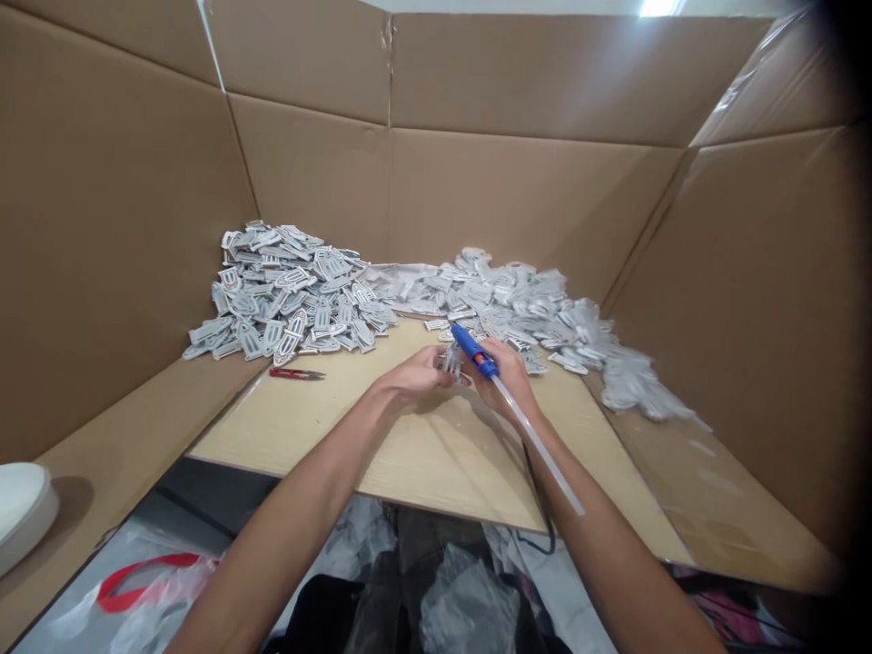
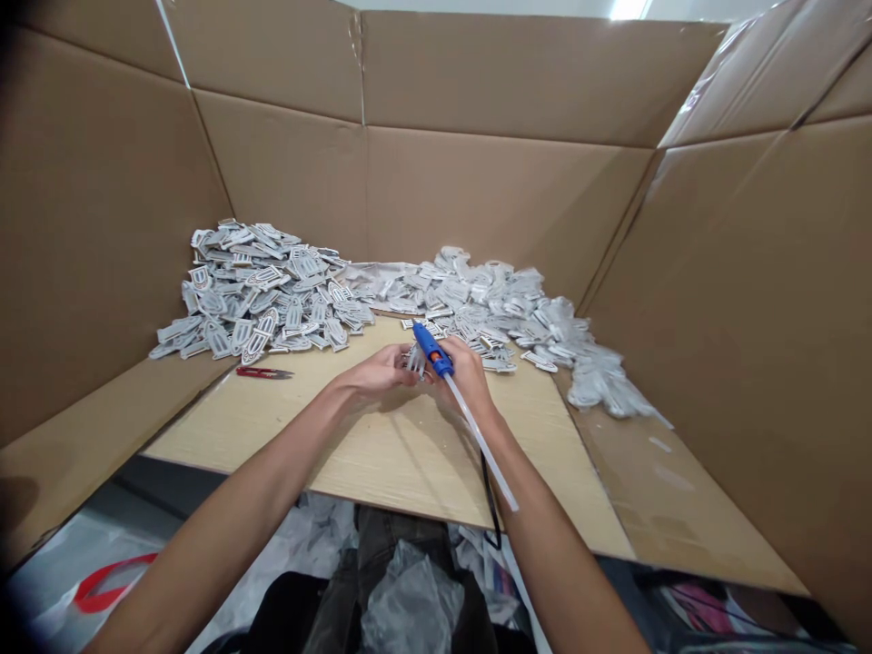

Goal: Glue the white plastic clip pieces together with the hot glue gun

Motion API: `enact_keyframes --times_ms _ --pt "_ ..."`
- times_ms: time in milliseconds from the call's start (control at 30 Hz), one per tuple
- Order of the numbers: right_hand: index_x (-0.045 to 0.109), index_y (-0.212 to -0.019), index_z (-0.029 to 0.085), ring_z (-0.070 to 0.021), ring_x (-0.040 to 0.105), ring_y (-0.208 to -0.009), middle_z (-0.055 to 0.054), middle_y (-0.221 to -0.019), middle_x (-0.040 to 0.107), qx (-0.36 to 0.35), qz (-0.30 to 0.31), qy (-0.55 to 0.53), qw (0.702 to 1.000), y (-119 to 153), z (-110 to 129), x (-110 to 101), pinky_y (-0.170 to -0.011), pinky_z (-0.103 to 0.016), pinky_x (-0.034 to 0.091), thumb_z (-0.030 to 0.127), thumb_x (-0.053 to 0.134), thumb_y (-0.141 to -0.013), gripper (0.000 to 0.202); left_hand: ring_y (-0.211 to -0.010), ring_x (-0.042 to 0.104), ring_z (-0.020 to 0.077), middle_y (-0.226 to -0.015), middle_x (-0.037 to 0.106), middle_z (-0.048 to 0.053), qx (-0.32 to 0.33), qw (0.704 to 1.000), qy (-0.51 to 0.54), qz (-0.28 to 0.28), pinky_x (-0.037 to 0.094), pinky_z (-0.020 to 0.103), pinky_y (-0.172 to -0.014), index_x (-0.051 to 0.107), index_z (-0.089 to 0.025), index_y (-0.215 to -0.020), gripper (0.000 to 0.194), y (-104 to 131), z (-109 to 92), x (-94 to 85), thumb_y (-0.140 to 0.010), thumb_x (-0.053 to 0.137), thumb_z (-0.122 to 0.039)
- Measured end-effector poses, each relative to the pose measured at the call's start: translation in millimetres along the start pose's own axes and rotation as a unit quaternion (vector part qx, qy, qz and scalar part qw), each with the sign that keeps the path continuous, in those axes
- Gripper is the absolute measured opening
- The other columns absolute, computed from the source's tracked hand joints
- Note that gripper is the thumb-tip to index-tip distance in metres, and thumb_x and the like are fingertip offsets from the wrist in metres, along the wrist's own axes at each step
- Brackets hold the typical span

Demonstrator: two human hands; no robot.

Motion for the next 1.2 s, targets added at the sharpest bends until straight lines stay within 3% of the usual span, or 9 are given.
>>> enact_keyframes --times_ms 167,333,467,567,733,933,1200 --pt "0.061 -0.073 0.020 -0.0180 0.054 -0.072 -0.003 -0.081 0.059 -0.002 0.022 0.010 1.000 3 -6 10 -0.067 -0.027 0.037 0.017 0.061 -0.074 0.004 -0.078 0.063 0.0171 -0.081 0.067 0.003 -0.003 1.000 -0.001 -0.023 0.046 0.027 -0.076 0.066 -0.012 -0.088 0.036 -2 4 -5.3 -0.053 0.064 -0.001" --pt "0.061 -0.076 0.020 -0.0188 0.054 -0.074 -0.004 -0.083 0.060 0.005 0.033 0.002 0.999 3 -2 13 -0.069 -0.028 0.039 0.020 0.059 -0.079 0.004 -0.064 0.055 0.0120 -0.072 0.062 0.001 -0.027 0.997 0.014 -0.067 0.037 0.023 -0.060 0.062 -0.014 -0.087 0.031 -4 12 -9.7 -0.059 0.064 -0.002" --pt "0.061 -0.076 0.020 -0.0193 0.055 -0.078 -0.005 -0.084 0.060 0.039 -0.010 -0.023 0.999 0 0 2 -0.074 -0.029 0.041 0.037 0.059 -0.091 0.022 -0.066 0.057 0.0115 -0.076 0.064 0.003 -0.036 0.992 0.041 -0.114 0.039 0.022 -0.061 0.061 -0.014 -0.088 0.023 -4 15 -17.4 -0.067 0.064 -0.005" --pt "0.063 -0.082 0.020 -0.0189 0.055 -0.075 -0.003 -0.081 0.063 0.106 -0.057 -0.043 0.992 2 -13 -9 -0.073 -0.030 0.043 0.051 0.062 -0.090 0.032 -0.072 0.061 0.0132 -0.080 0.065 0.005 -0.042 0.985 0.063 -0.152 0.044 0.023 -0.066 0.059 -0.015 -0.090 0.016 -5 19 -28.1 -0.076 0.065 -0.011" --pt "0.061 -0.071 0.020 -0.0173 0.055 -0.059 -0.002 -0.063 0.061 0.201 -0.004 -0.063 0.977 10 -38 2 -0.058 -0.029 0.041 0.067 0.063 -0.084 0.049 -0.063 0.057 0.0121 -0.072 0.062 0.004 -0.044 0.973 0.067 -0.216 0.041 0.023 -0.059 0.055 -0.017 -0.088 0.015 -6 28 -49.6 -0.090 0.061 -0.030" --pt "0.068 -0.072 0.019 -0.0188 0.063 -0.059 -0.006 -0.065 0.069 0.200 0.077 -0.079 0.974 11 -27 12 -0.058 -0.028 0.046 0.073 0.054 -0.087 0.058 -0.073 0.061 0.0122 -0.086 0.068 0.005 -0.011 0.976 0.048 -0.212 0.044 0.023 -0.066 0.058 -0.017 -0.096 0.018 -9 27 -51.1 -0.079 0.065 -0.017" --pt "0.066 -0.070 0.019 -0.0184 0.063 -0.058 -0.005 -0.062 0.068 0.203 0.093 -0.063 0.973 11 -27 16 -0.057 -0.028 0.046 0.075 0.051 -0.088 0.060 -0.072 0.059 0.0134 -0.082 0.067 0.003 0.010 0.982 0.050 -0.184 0.041 0.024 -0.064 0.059 -0.018 -0.097 0.027 -10 21 -41.7 -0.071 0.065 -0.012"
Point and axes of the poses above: each hand's wrist, its own y-axis away from the middle knuckle, its own x-axis out of the palm, z = x × y, the point moved 9 cm from there along -y, towards the middle knuckle
